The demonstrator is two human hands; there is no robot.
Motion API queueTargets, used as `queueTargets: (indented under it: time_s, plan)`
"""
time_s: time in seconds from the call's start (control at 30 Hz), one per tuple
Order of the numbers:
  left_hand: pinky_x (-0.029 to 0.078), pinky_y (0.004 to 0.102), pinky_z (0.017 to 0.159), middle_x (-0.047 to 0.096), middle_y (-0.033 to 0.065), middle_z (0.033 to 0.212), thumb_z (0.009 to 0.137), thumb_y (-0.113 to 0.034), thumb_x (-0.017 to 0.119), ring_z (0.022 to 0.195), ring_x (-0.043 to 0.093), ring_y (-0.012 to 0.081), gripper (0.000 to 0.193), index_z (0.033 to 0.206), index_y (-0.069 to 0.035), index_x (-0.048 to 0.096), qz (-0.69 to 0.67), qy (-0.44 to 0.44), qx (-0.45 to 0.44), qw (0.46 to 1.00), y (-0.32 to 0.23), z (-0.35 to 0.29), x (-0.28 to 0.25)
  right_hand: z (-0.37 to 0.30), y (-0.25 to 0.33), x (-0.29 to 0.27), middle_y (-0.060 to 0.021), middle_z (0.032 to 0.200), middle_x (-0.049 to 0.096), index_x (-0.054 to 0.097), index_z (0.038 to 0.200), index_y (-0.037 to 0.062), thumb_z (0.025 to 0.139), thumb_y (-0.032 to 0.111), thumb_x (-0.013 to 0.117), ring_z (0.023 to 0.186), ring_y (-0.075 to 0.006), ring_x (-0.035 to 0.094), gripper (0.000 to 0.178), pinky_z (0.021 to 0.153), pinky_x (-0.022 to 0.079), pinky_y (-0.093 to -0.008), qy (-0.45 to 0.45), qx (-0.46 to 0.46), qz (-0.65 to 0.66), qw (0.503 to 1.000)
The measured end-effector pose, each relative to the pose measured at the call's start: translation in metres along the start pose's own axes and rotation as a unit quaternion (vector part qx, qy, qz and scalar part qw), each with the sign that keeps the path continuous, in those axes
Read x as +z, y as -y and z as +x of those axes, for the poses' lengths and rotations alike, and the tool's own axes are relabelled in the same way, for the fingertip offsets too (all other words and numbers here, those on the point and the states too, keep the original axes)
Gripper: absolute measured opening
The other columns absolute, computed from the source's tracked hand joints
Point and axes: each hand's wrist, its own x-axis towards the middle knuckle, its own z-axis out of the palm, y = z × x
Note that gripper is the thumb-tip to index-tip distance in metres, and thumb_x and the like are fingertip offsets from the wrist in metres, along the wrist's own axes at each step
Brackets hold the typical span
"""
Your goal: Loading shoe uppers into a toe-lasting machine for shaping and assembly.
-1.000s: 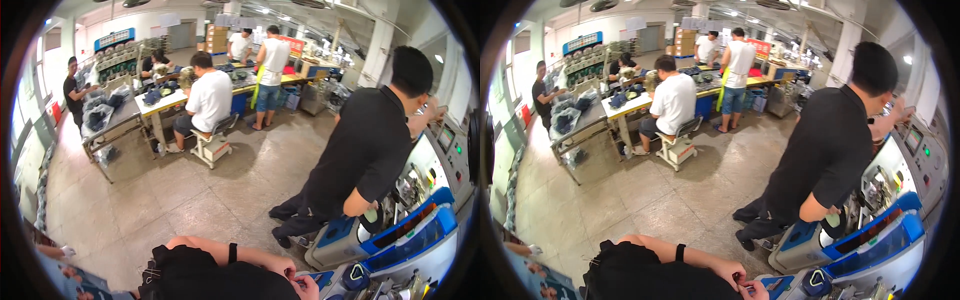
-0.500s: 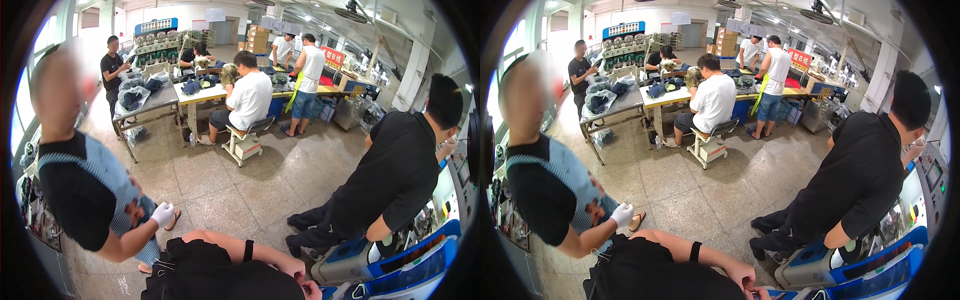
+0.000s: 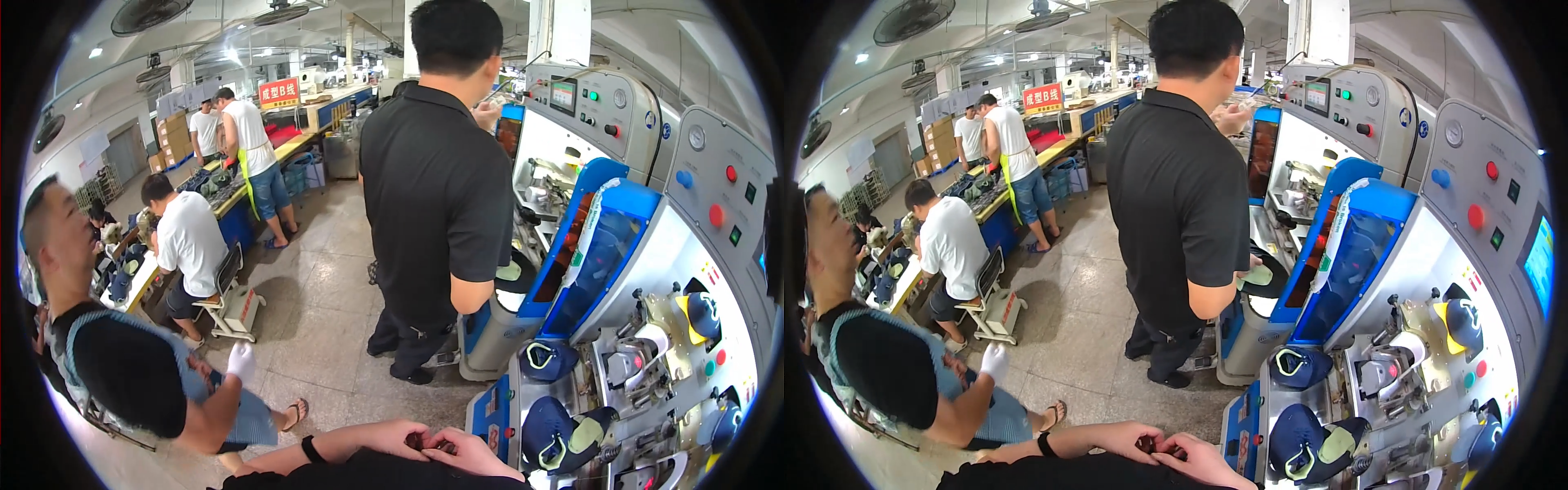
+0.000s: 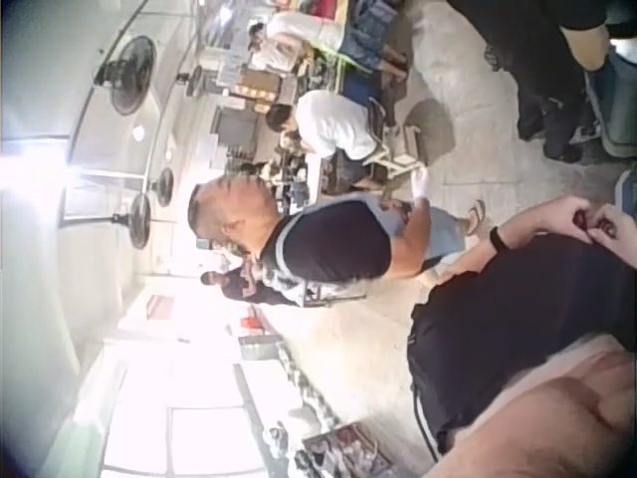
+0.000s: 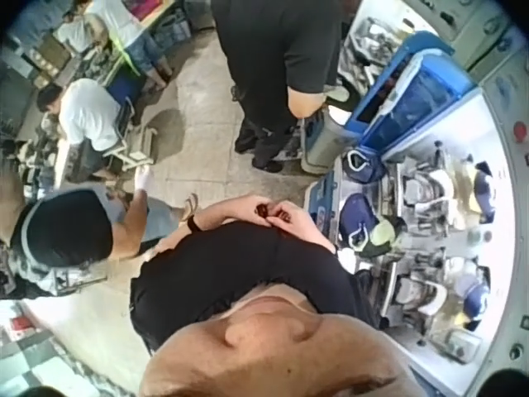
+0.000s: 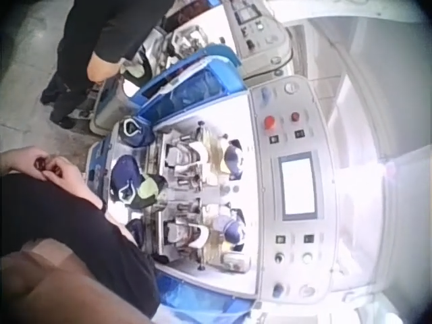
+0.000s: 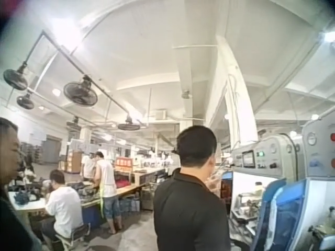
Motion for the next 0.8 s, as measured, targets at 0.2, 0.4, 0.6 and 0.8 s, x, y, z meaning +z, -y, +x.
queueTargets:
  time_s: [0.2,0.4,0.6,0.8]
  plan:
    - [0.046,0.0289,0.066,0.06,0.0048,0.085,0.078,-0.031,0.077,0.075,0.056,0.0137,0.039,0.097,-0.005,0.056,0.033,0.054,0.072,0.995,-0.012,0.045,0.001,-0.025,-0.043,0.011,-0.0083,0.087,0.064,0.061,0.101,0.0022,0.092,0.018,0.064,0.077,-0.014,0.059,0.018,0.072,0.048,-0.0277,-0.129,0.016,0.127,0.983]
    - [0.045,0.0283,0.065,0.059,0.0044,0.084,0.078,-0.031,0.078,0.074,0.055,0.0125,0.041,0.099,-0.004,0.054,0.01,0.019,0.045,0.999,-0.001,0.022,0.001,-0.01,-0.002,0.001,-0.0065,0.092,0.065,0.066,0.099,0.0047,0.086,0.024,0.071,0.08,-0.0142,0.063,0.024,0.071,0.05,-0.026,-0.071,0.036,-0.031,0.996]
    - [0.046,0.0273,0.067,0.058,0.0036,0.087,0.08,-0.028,0.077,0.076,0.055,0.0112,0.04,0.102,-0.005,0.053,-0.011,-0.006,0.089,0.996,0.0,0.026,0.003,-0.009,-0.021,0.0,-0.0077,0.093,0.065,0.064,0.101,0.0032,0.087,0.025,0.07,0.081,-0.0144,0.063,0.027,0.072,0.051,-0.0272,-0.08,0.018,-0.022,0.996]
    - [0.041,0.0266,0.057,0.055,0.0007,0.072,0.081,-0.027,0.077,0.067,0.051,0.0082,0.04,0.103,-0.005,0.051,-0.025,-0.052,0.055,0.997,0.009,0.02,0.009,-0.005,-0.01,0.001,-0.0086,0.094,0.065,0.064,0.101,0.0032,0.087,0.026,0.07,0.084,-0.0163,0.066,0.028,0.073,0.051,-0.0277,-0.069,0.038,-0.039,0.996]
